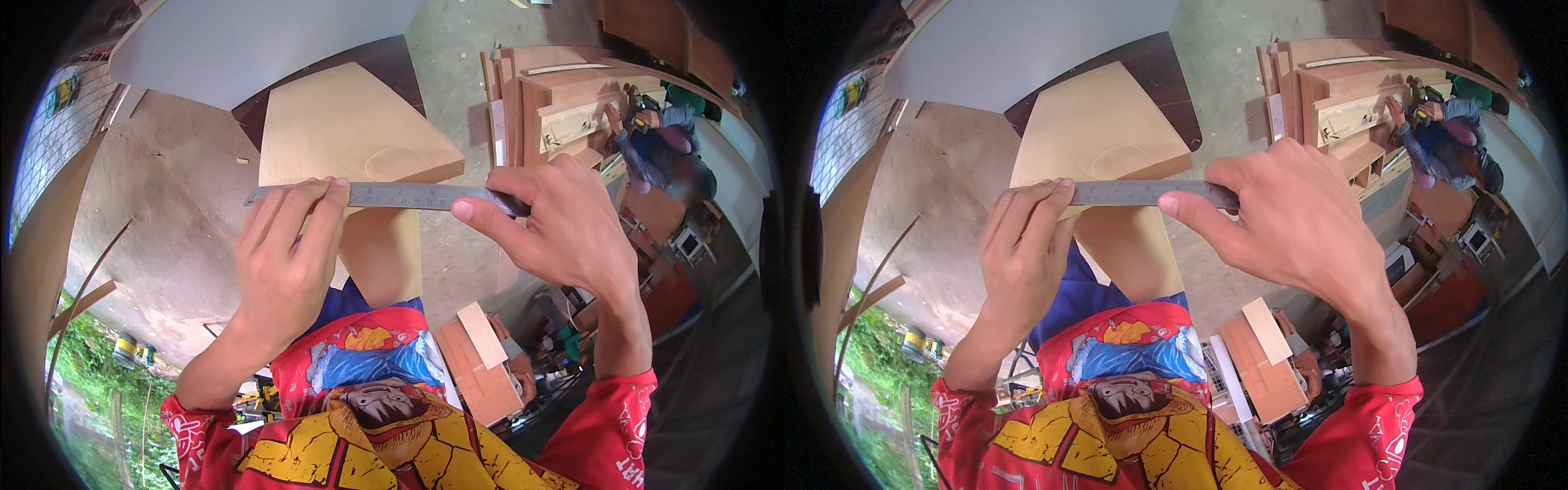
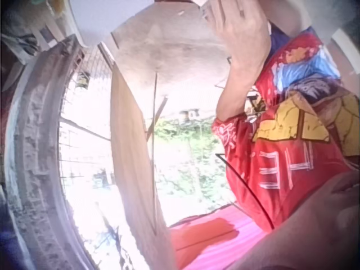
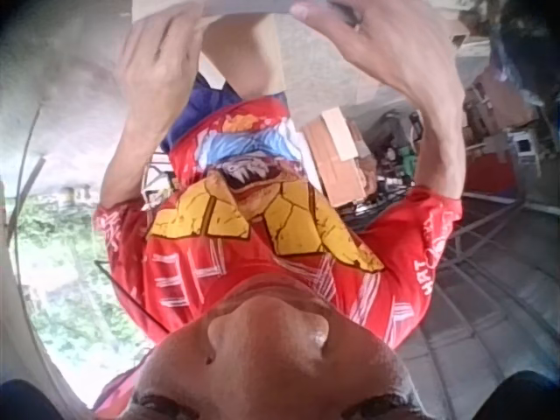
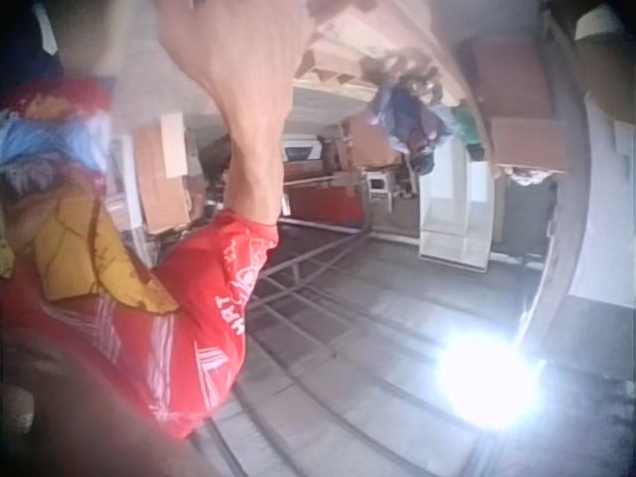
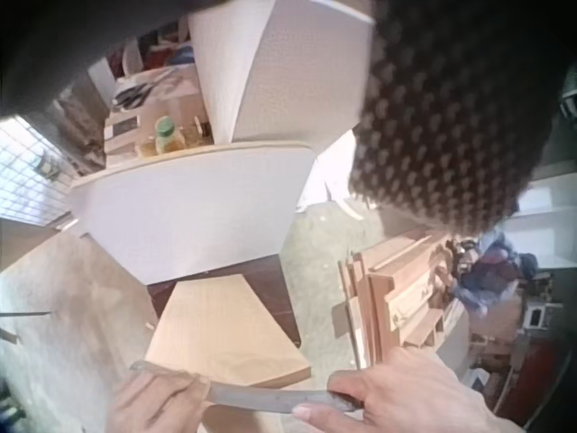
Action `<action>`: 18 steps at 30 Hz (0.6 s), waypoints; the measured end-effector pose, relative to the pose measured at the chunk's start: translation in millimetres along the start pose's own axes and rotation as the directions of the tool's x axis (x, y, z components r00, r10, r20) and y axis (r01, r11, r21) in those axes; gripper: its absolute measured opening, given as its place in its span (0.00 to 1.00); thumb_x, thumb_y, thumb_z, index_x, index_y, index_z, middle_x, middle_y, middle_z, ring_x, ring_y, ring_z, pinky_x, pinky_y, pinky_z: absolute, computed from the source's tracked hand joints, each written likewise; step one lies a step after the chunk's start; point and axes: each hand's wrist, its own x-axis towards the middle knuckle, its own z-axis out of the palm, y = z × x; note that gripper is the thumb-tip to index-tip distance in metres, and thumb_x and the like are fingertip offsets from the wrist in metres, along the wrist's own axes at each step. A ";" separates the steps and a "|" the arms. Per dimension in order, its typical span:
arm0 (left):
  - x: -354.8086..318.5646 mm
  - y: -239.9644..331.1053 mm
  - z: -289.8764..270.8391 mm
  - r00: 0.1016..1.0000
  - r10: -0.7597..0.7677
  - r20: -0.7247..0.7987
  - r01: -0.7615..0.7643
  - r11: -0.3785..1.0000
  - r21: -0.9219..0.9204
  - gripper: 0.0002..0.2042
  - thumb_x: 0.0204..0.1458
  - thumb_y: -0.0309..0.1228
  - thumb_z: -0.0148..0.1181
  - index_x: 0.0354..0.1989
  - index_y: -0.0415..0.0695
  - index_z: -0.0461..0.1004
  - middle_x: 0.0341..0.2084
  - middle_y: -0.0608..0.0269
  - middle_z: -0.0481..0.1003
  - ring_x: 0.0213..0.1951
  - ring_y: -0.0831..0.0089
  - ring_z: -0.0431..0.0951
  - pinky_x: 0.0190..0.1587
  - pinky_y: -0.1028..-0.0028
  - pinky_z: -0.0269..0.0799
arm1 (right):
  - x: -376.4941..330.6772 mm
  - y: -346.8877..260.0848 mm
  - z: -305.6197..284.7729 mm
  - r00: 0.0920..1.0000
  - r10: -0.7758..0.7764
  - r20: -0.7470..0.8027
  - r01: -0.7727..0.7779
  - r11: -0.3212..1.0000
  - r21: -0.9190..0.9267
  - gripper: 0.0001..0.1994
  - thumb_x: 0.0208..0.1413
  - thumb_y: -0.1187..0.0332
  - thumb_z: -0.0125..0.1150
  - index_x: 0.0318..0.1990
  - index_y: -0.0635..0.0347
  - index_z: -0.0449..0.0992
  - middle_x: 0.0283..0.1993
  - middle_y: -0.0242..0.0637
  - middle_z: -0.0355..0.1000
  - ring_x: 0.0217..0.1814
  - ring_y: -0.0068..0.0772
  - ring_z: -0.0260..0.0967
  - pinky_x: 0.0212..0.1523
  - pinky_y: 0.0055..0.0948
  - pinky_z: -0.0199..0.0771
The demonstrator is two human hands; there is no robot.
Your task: The person measures and marks a wooden piece using a ruler and pencil, then hammers a small wooden dowel into a pre-drilled hole. The person continues to measure and mark the wooden piece.
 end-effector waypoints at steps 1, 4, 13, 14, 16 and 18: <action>0.2 1.6 -0.4 1.000 0.002 0.010 -0.002 1.000 0.001 0.19 0.51 0.18 0.72 0.54 0.35 0.86 0.45 0.54 0.84 0.48 0.57 0.87 0.50 0.62 0.83 | 0.1 3.7 2.1 1.000 -0.012 0.003 0.012 1.000 0.004 0.32 0.71 0.38 0.66 0.32 0.62 0.85 0.17 0.48 0.68 0.23 0.58 0.73 0.30 0.50 0.70; 0.6 4.5 -1.4 0.999 0.014 0.031 -0.015 1.000 0.019 0.19 0.50 0.18 0.71 0.53 0.35 0.85 0.45 0.54 0.85 0.47 0.57 0.87 0.49 0.63 0.85 | 2.9 11.8 4.4 0.999 -0.022 0.034 0.021 0.999 0.029 0.32 0.71 0.38 0.66 0.30 0.63 0.84 0.17 0.48 0.68 0.24 0.60 0.73 0.30 0.51 0.72; 3.7 6.1 -6.8 0.998 0.033 0.057 -0.039 0.994 0.105 0.19 0.50 0.18 0.71 0.53 0.35 0.86 0.44 0.55 0.85 0.44 0.58 0.87 0.48 0.63 0.86 | 25.1 30.5 12.2 0.996 -0.062 0.071 0.056 0.996 0.075 0.37 0.69 0.34 0.63 0.26 0.65 0.83 0.19 0.52 0.70 0.28 0.66 0.75 0.33 0.56 0.76; 4.2 6.6 -6.9 0.998 0.030 0.061 -0.037 0.993 0.111 0.19 0.50 0.18 0.71 0.53 0.35 0.86 0.44 0.55 0.85 0.44 0.58 0.87 0.47 0.63 0.86 | 26.0 35.8 17.5 0.996 -0.083 0.040 0.081 0.995 0.053 0.38 0.69 0.33 0.63 0.25 0.65 0.83 0.19 0.53 0.70 0.28 0.66 0.75 0.33 0.56 0.76; 5.2 7.8 -8.2 0.997 0.022 0.075 -0.031 0.992 0.124 0.19 0.51 0.18 0.71 0.53 0.35 0.86 0.44 0.55 0.85 0.44 0.58 0.87 0.47 0.63 0.86 | 32.0 42.3 20.5 0.993 -0.111 0.030 0.111 0.994 0.011 0.41 0.68 0.31 0.62 0.23 0.66 0.82 0.19 0.54 0.70 0.28 0.66 0.75 0.33 0.56 0.75; 6.2 9.1 -10.7 0.995 0.010 0.095 -0.023 0.990 0.138 0.18 0.51 0.18 0.71 0.53 0.35 0.86 0.44 0.55 0.85 0.44 0.58 0.87 0.47 0.63 0.86 | 38.9 44.7 18.7 0.990 -0.120 0.070 0.122 0.992 -0.027 0.42 0.67 0.29 0.61 0.21 0.67 0.81 0.19 0.55 0.71 0.27 0.66 0.75 0.33 0.56 0.75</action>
